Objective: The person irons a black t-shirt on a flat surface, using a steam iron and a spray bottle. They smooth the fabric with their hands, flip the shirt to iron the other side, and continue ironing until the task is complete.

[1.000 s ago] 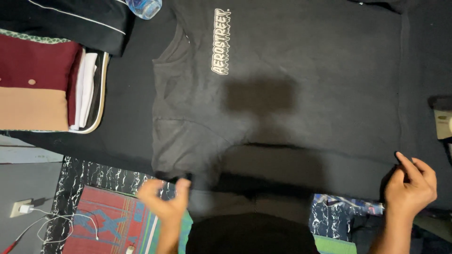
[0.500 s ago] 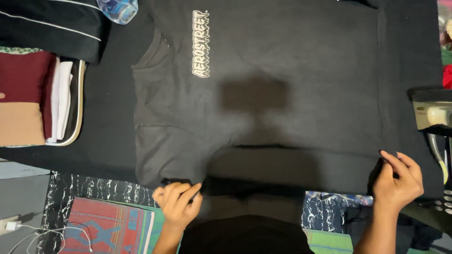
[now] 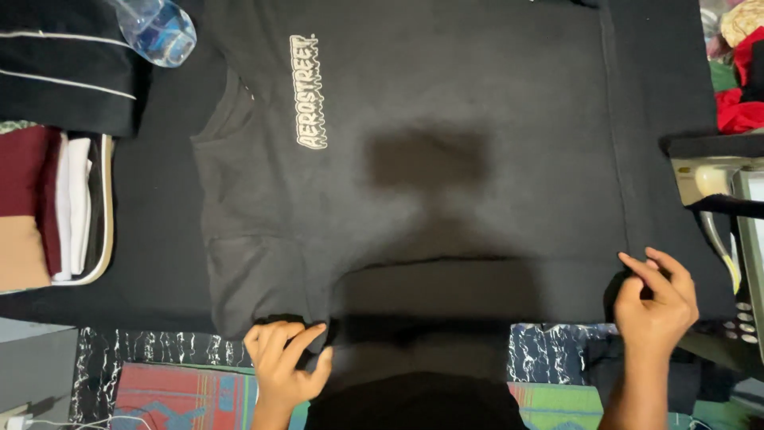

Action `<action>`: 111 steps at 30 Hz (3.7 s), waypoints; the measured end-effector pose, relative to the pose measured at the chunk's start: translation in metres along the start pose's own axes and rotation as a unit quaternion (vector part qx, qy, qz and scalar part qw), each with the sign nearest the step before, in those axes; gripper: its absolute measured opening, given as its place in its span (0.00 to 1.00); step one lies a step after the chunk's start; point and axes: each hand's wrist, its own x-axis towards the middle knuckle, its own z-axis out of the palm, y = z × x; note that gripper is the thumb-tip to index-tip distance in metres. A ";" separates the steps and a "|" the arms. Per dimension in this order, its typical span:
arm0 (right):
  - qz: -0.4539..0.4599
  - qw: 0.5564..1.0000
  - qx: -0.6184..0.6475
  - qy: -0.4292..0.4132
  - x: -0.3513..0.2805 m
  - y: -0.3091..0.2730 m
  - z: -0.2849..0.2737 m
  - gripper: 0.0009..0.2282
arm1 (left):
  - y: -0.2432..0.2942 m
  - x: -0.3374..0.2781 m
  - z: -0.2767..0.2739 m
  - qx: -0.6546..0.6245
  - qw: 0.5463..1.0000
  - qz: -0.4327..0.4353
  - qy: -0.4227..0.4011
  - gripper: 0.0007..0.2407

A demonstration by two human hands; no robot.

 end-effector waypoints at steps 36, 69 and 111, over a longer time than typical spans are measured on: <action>0.009 0.987 -0.117 -0.111 0.037 -0.027 0.029 0.19 | -0.192 0.209 0.026 0.140 0.915 -0.378 -0.005 0.22; 0.114 0.960 -0.109 -0.229 0.046 -0.047 0.006 0.28 | -0.165 0.158 -0.013 0.204 0.862 -0.442 -0.139 0.26; -0.106 0.983 -0.149 -0.033 0.139 -0.068 -0.008 0.24 | 0.029 0.144 0.085 0.006 0.970 0.059 -0.236 0.34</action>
